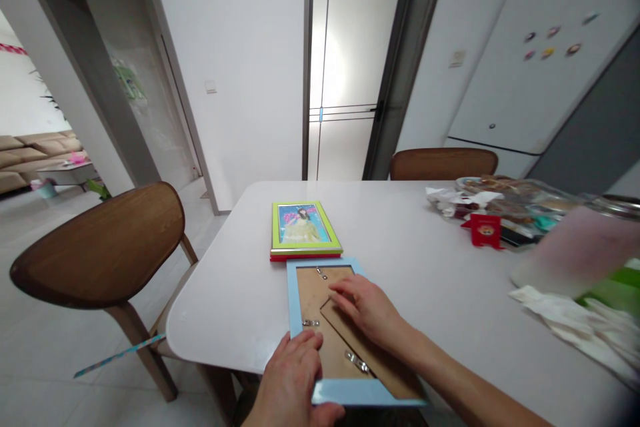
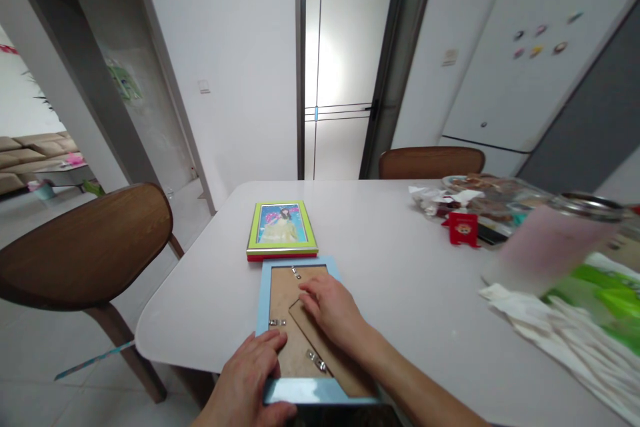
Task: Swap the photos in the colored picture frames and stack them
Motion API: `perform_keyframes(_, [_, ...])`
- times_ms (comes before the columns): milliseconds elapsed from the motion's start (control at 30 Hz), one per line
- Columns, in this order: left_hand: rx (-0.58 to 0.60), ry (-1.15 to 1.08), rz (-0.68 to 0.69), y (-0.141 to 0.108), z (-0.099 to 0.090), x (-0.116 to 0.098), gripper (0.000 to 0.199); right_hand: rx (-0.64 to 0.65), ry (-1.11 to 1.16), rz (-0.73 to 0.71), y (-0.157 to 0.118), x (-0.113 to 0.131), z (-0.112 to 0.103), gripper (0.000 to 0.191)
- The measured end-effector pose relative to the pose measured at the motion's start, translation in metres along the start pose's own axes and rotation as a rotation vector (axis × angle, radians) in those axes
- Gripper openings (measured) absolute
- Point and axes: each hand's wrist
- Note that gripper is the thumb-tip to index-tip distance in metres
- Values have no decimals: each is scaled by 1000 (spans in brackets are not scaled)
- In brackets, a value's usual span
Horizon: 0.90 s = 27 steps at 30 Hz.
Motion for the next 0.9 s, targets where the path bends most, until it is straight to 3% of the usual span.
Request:
perform_keyframes(300, [23, -23, -36, 2, 2, 1, 34, 2, -167, 314, 59, -10, 31, 19])
perform_keyframes(567, [11, -57, -70, 2, 3, -2, 36, -10, -170, 342, 64, -10, 31, 17])
perform_keyframes(733, [-28, -88, -42, -3, 1, -2, 35, 10, -69, 199, 43, -9, 10, 25])
perform_keyframes(900, [-53, -95, -18, -4, 0, -2, 31, 146, 96, -82, -21, -2, -14, 16])
Point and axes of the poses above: each hand's wrist, its own y-axis towards the middle knuckle, its own z-axis out of the palm, x = y × z, and after that the axes turned 8 degrees about -y, right-handed
